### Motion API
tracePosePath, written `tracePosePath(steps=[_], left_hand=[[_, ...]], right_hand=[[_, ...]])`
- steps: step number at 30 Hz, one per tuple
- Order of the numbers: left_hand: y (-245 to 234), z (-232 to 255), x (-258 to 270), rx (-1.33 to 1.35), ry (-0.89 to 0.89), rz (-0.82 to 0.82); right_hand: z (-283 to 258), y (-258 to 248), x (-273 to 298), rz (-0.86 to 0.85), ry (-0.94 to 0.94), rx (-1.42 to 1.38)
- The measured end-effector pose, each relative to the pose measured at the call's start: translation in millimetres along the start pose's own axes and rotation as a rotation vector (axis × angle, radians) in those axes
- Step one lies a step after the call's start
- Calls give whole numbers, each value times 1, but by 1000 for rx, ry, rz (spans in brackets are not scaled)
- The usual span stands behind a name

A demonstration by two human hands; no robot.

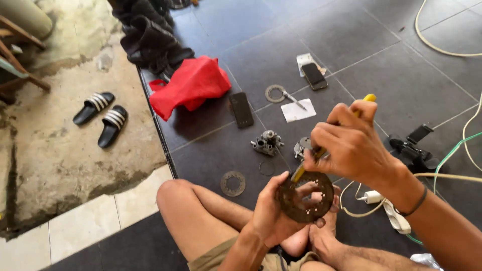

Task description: The person sits on the floor and uses a yellow-handled brush to scrub the surface of a circular metal part. They rotate the part to clean different areas and continue scrubbing until the end of the clip.

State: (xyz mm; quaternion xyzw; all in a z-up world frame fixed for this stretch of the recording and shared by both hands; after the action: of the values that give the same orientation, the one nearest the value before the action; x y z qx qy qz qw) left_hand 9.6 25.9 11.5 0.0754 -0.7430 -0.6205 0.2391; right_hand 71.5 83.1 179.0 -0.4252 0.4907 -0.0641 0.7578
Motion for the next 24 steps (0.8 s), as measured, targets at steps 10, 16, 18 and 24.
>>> tracePosePath(steps=[10, 16, 18, 24], left_hand=[[12, -7, 3, -87, -10, -83], [8, 3, 6, -25, 78, 30], [10, -1, 7, -152, 78, -14], [-6, 4, 3, -17, 115, 117]], right_hand=[[-20, 2, 5, -4, -86, 78], [-12, 0, -1, -30, 21, -12], [-53, 0, 1, -56, -162, -46], [-28, 4, 3, -68, -63, 129]])
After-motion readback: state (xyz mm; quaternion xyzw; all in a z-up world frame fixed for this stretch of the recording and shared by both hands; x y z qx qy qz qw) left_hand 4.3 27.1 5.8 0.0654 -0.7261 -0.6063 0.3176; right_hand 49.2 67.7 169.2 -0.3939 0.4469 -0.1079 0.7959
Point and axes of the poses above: each hand's wrist, its own x-axis away from the middle knuckle, its own y-axis out of the palm, z = x × y, the point moved 9 cm from there along -x, towards the middle knuckle, and after that the axes turned 5 degrees about z, right-handed, at the moved point
